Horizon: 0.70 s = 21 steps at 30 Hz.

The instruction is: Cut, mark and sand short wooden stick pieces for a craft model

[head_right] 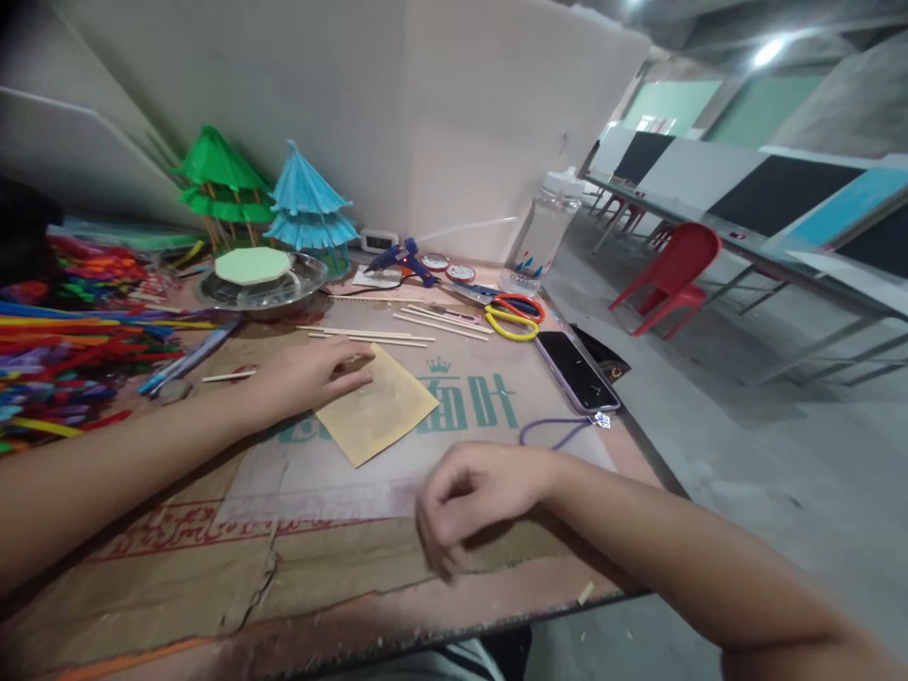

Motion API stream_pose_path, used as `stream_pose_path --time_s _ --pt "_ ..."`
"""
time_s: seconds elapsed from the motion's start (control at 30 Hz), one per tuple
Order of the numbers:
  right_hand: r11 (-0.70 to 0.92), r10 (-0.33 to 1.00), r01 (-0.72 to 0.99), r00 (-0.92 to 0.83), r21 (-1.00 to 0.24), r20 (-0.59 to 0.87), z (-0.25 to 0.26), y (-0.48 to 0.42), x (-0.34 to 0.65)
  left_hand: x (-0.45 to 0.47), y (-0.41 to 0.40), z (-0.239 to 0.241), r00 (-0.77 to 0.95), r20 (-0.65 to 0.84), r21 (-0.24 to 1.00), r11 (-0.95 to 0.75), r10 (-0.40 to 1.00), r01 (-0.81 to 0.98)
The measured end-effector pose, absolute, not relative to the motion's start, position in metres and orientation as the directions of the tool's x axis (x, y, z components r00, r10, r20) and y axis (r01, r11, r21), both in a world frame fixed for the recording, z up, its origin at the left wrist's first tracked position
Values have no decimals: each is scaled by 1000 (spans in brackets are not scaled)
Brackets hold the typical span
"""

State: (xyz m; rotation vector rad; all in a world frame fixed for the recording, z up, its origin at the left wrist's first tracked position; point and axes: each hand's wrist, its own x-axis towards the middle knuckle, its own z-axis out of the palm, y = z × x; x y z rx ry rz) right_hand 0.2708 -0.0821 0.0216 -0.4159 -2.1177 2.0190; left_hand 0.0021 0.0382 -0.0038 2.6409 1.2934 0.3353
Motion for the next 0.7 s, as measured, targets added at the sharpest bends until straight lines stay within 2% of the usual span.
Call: stream_pose_path --time_s 0.03,0.07,0.1,0.13,0.17,0.23,0.3,0.37,0.4,0.47,0.53,0.57,0.6,0.63,0.67,0.7 --pt "-63 290 67 -954 -996 -83 21 -84 275 2 38 -4 595 122 259 -604 794 754" --pt "-108 308 100 -943 -989 -128 23 -83 284 2 38 -4 596 122 260 -605 794 753" --pt "-75 484 173 -855 -982 -188 26 -79 296 2 38 -5 597 122 260 -606 793 752" --pt "26 663 304 -719 -952 -211 30 -74 311 2 38 -5 599 123 260 -608 792 750" --pt "160 783 433 -603 -887 -153 33 -65 327 2 38 -5 599 124 260 -609 791 750" --pt "316 937 638 -326 -703 125 36 -46 358 2 38 -5 599 124 260 -608 791 750" --pt "331 943 808 -258 -488 212 29 -29 378 2 39 -5 598 123 259 -607 792 751" --pt "344 938 875 -307 -340 160 18 -20 380 2 40 -7 595 126 261 -605 794 752" --pt "342 940 888 -322 -307 114 12 -20 376 1 40 -8 593 127 262 -604 795 753" --pt "373 920 856 -391 -357 24 8 -29 361 1 41 -9 589 127 265 -600 798 755" --pt "490 789 664 -614 -565 -38 14 -43 347 0 41 -10 589 123 268 -598 799 756" --pt "470 675 524 -732 -710 -93 19 -50 344 0 42 -11 588 121 269 -596 800 756" --pt "362 533 395 -831 -844 -160 24 -56 344 0 42 -11 587 119 270 -595 801 757" --pt "214 477 288 -865 -933 -158 29 -59 346 -1 43 -12 586 119 272 -594 802 758" --pt "120 516 225 -846 -967 -133 33 -60 351 -1 43 -13 586 119 274 -594 802 757" --pt "105 607 226 -786 -968 -117 35 -58 356 -1 44 -13 587 121 276 -595 801 755"
